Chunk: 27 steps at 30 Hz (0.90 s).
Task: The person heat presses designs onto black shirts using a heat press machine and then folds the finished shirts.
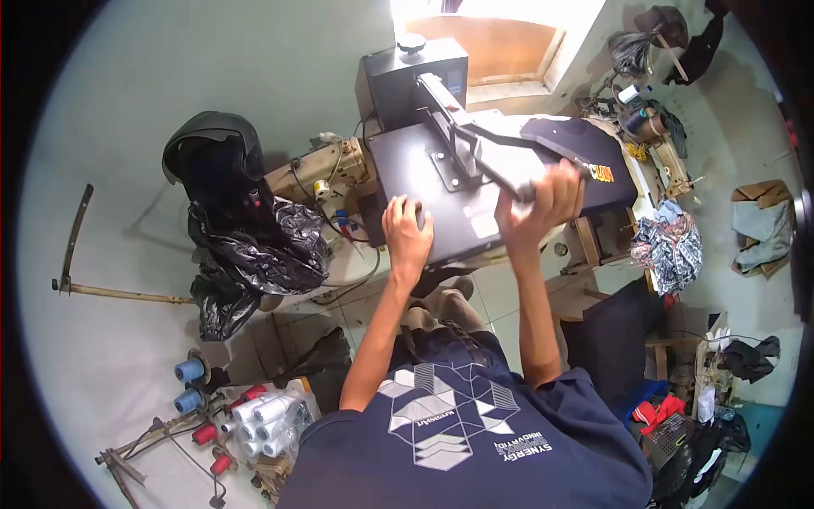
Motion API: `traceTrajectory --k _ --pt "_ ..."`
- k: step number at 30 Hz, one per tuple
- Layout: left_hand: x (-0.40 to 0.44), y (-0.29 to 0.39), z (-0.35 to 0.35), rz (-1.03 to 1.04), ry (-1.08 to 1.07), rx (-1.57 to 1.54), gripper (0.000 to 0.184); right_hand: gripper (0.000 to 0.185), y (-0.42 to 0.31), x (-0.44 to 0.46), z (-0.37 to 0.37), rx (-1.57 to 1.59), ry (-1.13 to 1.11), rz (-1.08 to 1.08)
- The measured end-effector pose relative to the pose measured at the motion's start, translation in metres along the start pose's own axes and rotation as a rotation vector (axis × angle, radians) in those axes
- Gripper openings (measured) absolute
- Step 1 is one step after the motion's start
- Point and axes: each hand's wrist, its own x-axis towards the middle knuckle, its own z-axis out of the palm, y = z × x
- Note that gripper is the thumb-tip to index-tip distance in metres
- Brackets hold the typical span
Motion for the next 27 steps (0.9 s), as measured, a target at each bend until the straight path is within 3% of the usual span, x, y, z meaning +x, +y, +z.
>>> traceTrajectory --k 1,3,7,8,13,15,17,19,21,27 --pt "0.015 0.005 -0.011 -0.034 -0.062 -0.029 0.025 0.036 -0.004 0.035 0.002 0.037 -0.056 0.008" --pt "0.042 0.022 -0.031 -0.031 -0.11 -0.006 0.022 0.045 -0.006 0.094 0.017 0.02 -0.107 -0.021" --pt "0.101 0.029 -0.051 -0.094 -0.24 0.045 0.034 0.048 -0.011 0.175 0.062 0.026 -0.132 -0.11" --pt "0.119 0.026 -0.053 -0.134 -0.298 0.005 0.036 0.054 -0.016 0.195 0.073 0.159 -0.11 -0.055" --pt "0.171 0.034 -0.07 -0.194 -0.374 0.06 0.04 0.044 -0.006 0.236 0.144 0.138 -0.045 -0.131" --pt "0.179 0.038 -0.077 -0.212 -0.36 0.065 0.039 0.038 -0.001 0.246 0.156 0.167 -0.166 -0.15" --pt "0.186 0.043 -0.082 -0.233 -0.396 0.088 0.044 0.036 -0.003 0.251 0.161 0.254 -0.005 -0.186" --pt "0.189 0.044 -0.084 -0.253 -0.437 0.109 0.049 0.037 -0.001 0.253 0.164 0.264 -0.011 -0.21" --pt "0.191 0.046 -0.085 -0.245 -0.419 0.089 0.04 0.038 0.004 0.256 0.167 0.266 -0.012 -0.228" --pt "0.198 0.05 -0.089 -0.268 -0.394 0.106 0.038 0.045 0.014 0.264 0.171 0.296 -0.079 -0.279"
